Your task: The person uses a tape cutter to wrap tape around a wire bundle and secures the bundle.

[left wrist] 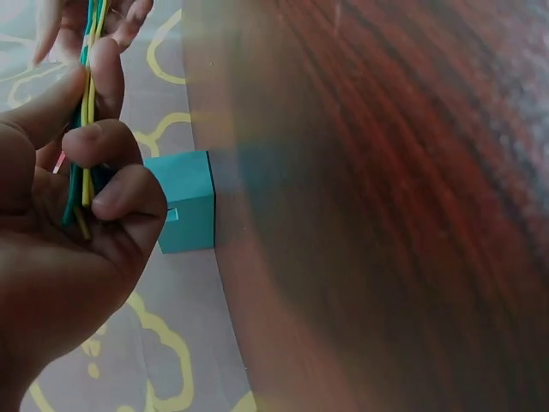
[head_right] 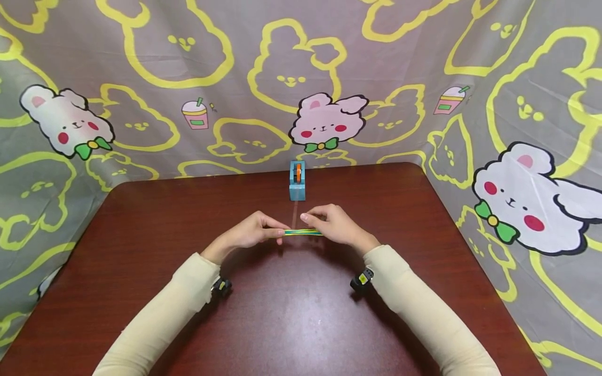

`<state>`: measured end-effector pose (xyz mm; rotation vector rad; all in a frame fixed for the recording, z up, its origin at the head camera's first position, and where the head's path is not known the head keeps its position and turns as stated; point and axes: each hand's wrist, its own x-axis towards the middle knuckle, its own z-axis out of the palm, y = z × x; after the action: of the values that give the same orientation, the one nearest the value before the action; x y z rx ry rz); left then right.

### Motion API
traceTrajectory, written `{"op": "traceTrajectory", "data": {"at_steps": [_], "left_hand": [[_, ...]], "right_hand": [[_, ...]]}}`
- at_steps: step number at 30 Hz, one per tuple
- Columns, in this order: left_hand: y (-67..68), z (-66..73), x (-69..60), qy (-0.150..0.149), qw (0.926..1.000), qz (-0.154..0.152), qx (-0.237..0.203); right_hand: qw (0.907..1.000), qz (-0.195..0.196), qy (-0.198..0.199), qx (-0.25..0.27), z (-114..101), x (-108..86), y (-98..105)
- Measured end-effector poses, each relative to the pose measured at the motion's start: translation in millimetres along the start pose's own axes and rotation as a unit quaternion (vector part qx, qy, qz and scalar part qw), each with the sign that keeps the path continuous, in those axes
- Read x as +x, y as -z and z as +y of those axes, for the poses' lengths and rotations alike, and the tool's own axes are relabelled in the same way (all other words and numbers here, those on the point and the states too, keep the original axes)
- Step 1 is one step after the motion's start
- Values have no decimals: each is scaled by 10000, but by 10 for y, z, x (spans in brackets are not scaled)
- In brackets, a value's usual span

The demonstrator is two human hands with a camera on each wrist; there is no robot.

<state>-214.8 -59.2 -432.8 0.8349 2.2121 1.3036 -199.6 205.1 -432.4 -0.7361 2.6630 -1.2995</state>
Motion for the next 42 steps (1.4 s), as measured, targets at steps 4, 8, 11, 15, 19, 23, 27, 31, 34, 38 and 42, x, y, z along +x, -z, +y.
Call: {"op": "traceTrajectory", "data": {"at_steps": [4, 8, 11, 15, 19, 23, 27, 31, 34, 38, 42], "left_hand": [[-19, 25, -7, -124, 9998, 133, 122], [-45, 34, -4, -209, 9992, 260, 238], [-61, 35, 0, -304, 9984, 332, 336], [-76, 47, -7, -512, 9966, 442, 465], [-88, 59, -13, -727, 9927, 584, 768], [-103, 66, -22, -773, 9895, 707, 998], [-124, 71, -36, -791, 9875, 806, 1095], [-140, 92, -42, -850, 9850, 900, 1201], [-149, 104, -38, -893, 9839, 944, 1230], [-151, 111, -34, -877, 9833, 994, 1247], [-147, 121, -35, -824, 9838, 1005, 1232]], "right_hand": [[9940, -376, -707, 750, 41, 115, 45], [9747, -1059, -1315, 1466, 133, 197, 74], [9522, -1635, -1625, 2006, 224, 228, 73], [9208, -2232, -1824, 2626, 308, 231, 54], [8955, -2541, -1992, 3062, 356, 202, 41], [8741, -2735, -1983, 3491, 373, 173, 41], [8621, -2866, -1778, 3781, 360, 150, 56], [8588, -2829, -1723, 3909, 313, 127, 102], [8560, -2756, -1736, 4015, 274, 113, 137], [8570, -2637, -1736, 4073, 225, 105, 171], [8649, -2523, -1706, 3991, 180, 105, 198]]}}
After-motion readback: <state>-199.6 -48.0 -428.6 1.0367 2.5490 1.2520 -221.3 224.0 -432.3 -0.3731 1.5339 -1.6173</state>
